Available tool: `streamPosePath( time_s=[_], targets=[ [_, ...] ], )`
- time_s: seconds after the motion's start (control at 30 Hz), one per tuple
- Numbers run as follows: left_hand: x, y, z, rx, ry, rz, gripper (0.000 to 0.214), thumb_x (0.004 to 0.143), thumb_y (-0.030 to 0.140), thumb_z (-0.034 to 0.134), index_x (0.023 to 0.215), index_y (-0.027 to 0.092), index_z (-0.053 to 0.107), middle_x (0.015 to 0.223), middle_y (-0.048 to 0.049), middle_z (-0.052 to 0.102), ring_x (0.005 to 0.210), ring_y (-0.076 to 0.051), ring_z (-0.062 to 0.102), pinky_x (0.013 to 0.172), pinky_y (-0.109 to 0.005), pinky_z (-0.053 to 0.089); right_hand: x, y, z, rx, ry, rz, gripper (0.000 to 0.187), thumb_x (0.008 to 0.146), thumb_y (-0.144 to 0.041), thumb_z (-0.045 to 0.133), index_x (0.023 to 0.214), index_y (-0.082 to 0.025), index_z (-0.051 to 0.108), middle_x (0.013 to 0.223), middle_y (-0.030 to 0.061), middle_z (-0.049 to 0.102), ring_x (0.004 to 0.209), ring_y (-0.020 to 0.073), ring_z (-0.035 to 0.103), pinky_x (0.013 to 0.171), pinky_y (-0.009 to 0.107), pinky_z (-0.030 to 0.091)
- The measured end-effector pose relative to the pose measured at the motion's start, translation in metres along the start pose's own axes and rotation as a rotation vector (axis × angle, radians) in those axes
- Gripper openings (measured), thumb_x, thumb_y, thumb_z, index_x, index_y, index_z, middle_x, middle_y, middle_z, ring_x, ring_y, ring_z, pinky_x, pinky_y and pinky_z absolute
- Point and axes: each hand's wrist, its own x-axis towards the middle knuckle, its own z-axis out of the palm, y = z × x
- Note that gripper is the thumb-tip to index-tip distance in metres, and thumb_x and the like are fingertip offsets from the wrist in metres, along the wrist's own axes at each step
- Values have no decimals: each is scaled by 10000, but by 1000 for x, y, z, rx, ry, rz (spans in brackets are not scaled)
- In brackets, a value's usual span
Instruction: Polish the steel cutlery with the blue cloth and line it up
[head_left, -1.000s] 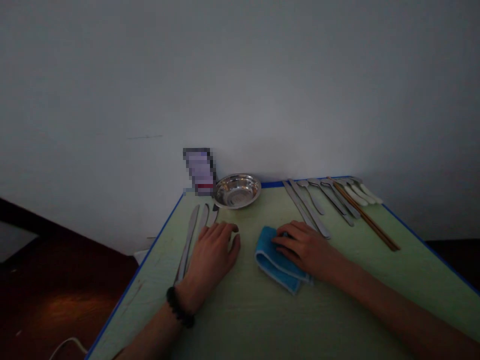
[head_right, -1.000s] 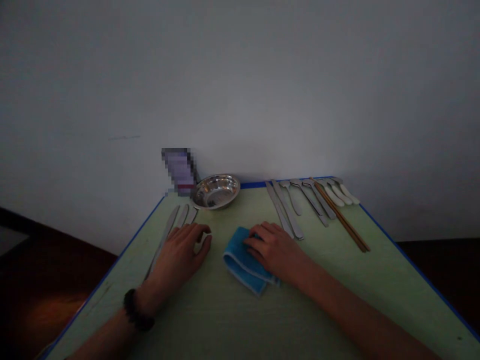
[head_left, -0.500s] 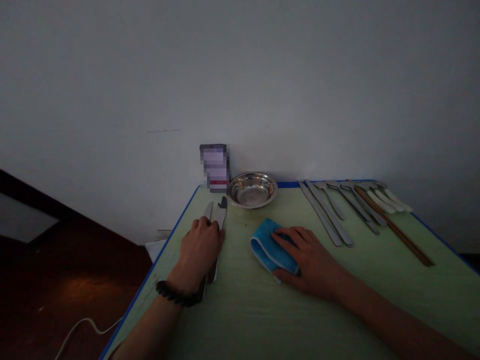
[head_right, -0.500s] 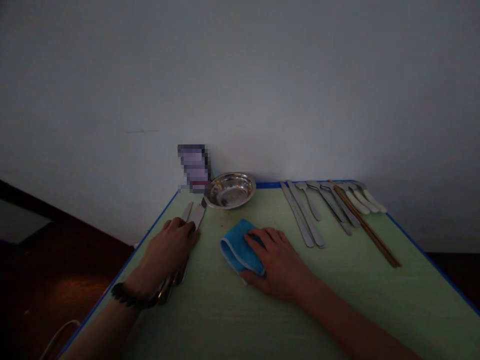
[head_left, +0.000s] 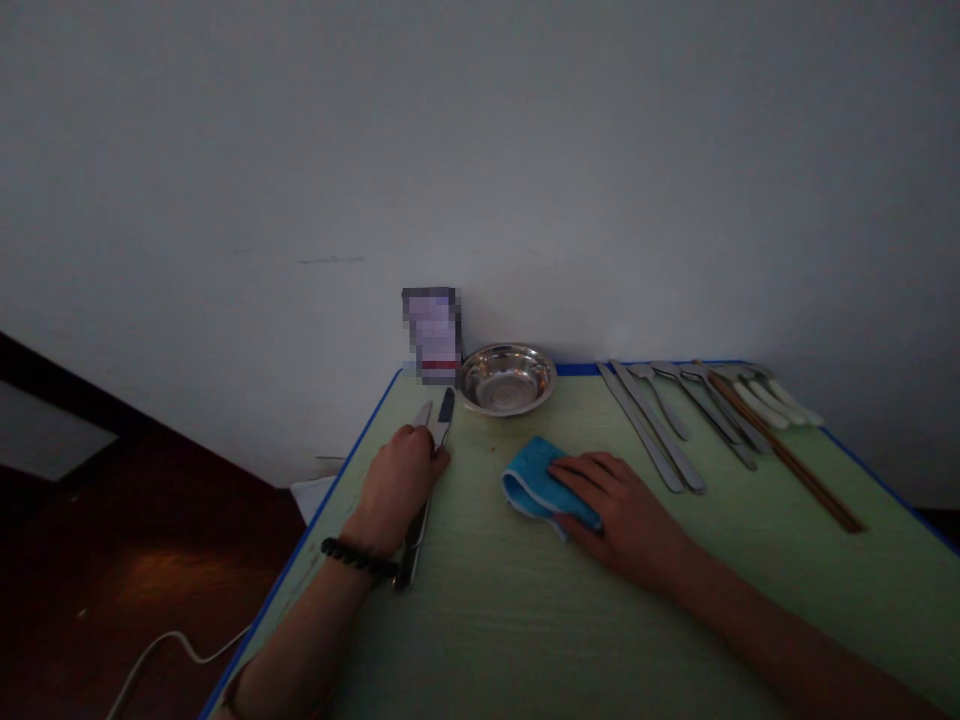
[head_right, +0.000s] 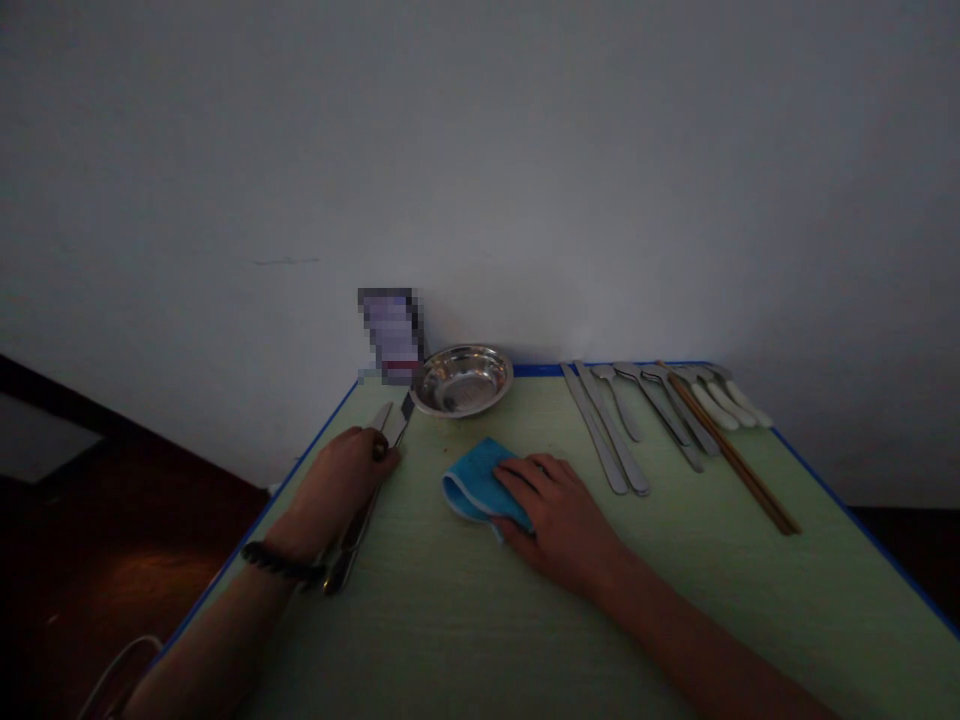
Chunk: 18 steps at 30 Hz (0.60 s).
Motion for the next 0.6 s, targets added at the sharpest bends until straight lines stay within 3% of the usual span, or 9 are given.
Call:
streamPosePath(
  time_s=[0.23,0.6],
  targets=[
    [9,-13,1,-114,-64,13,314,839,380,462,790,153,674,800,-115,732,780,-243,679,624,-263,467,2,2,-2,54,63,5,384,876,-332,462,1215,-159,512,1188,94,602,1062,234,511,934,465,426],
    [1,-15,-10,-182,-14,11,312,846,347,389,722,166,611,755,-130,715,760,-272,677,630,-307,459,1,5,-5,233,129,41,329,883,-328,456,1165,-174,524,1099,89,629,1024,209,541,915,410,435]
  ],
)
